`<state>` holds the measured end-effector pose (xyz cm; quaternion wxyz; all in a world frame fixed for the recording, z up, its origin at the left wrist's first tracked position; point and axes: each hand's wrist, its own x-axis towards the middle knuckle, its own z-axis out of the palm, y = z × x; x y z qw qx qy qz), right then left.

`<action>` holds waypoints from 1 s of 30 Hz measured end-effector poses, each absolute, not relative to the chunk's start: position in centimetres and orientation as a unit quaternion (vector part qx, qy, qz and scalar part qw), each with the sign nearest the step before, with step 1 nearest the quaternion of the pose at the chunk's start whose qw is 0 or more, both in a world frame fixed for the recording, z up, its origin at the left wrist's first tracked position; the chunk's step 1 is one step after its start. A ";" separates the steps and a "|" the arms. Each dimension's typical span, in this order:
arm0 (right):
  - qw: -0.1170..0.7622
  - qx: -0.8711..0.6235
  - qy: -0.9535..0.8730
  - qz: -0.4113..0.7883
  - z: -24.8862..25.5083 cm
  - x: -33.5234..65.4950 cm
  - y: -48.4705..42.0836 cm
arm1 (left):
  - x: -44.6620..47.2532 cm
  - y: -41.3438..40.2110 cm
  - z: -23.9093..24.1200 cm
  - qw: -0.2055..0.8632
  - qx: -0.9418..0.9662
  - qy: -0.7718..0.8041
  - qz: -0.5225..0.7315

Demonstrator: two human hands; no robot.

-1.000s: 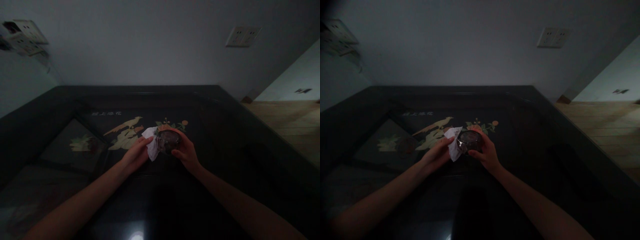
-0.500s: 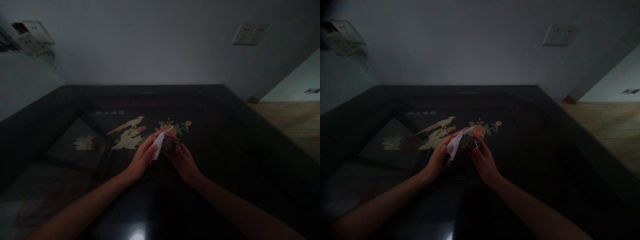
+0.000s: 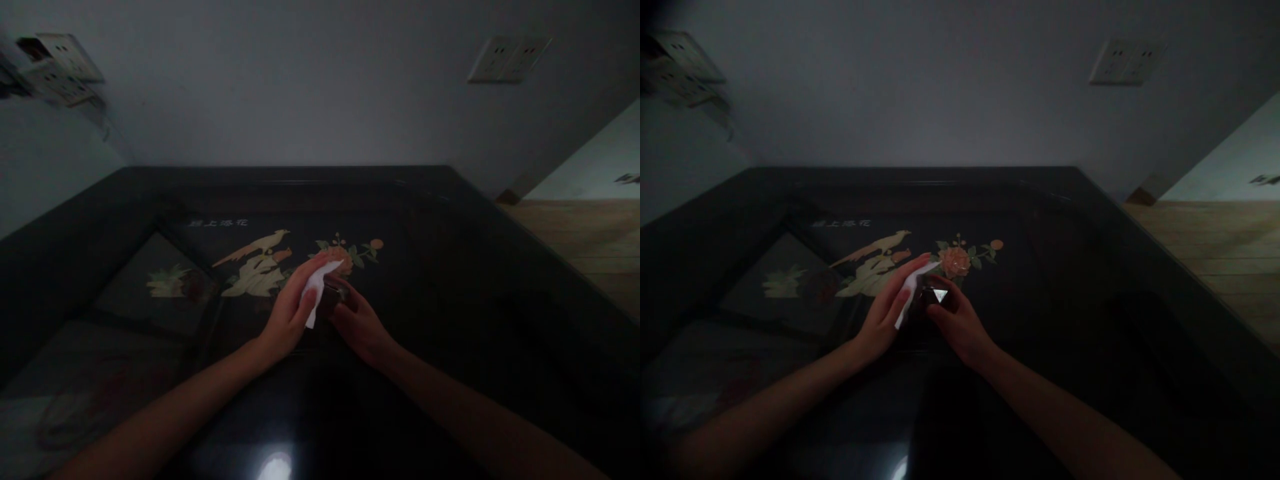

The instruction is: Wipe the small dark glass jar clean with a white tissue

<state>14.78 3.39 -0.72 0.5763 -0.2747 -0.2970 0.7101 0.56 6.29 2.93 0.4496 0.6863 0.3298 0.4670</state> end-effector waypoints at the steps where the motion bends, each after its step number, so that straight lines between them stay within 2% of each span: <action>1: 0.571 -0.283 -0.304 0.708 -0.8 14.8 3.4 | 0.6 6.3 3.0 0.469 0.661 0.348 0.471; 7: 0.553 -0.326 -0.360 0.677 -0.9 14.7 3.2 | 1.0 6.4 2.9 0.568 0.478 0.459 0.489; 17: 0.553 -0.346 -0.420 0.631 -0.9 14.6 3.2 | 1.0 6.8 1.8 0.580 0.399 0.498 0.507; 25: 0.548 -0.355 -0.410 0.637 -0.9 14.9 3.5 | 1.2 7.1 2.3 0.620 0.401 0.465 0.488; 30: 0.563 -0.352 -0.398 0.633 -1.1 14.8 3.3 | 1.2 7.0 2.5 0.584 0.447 0.470 0.488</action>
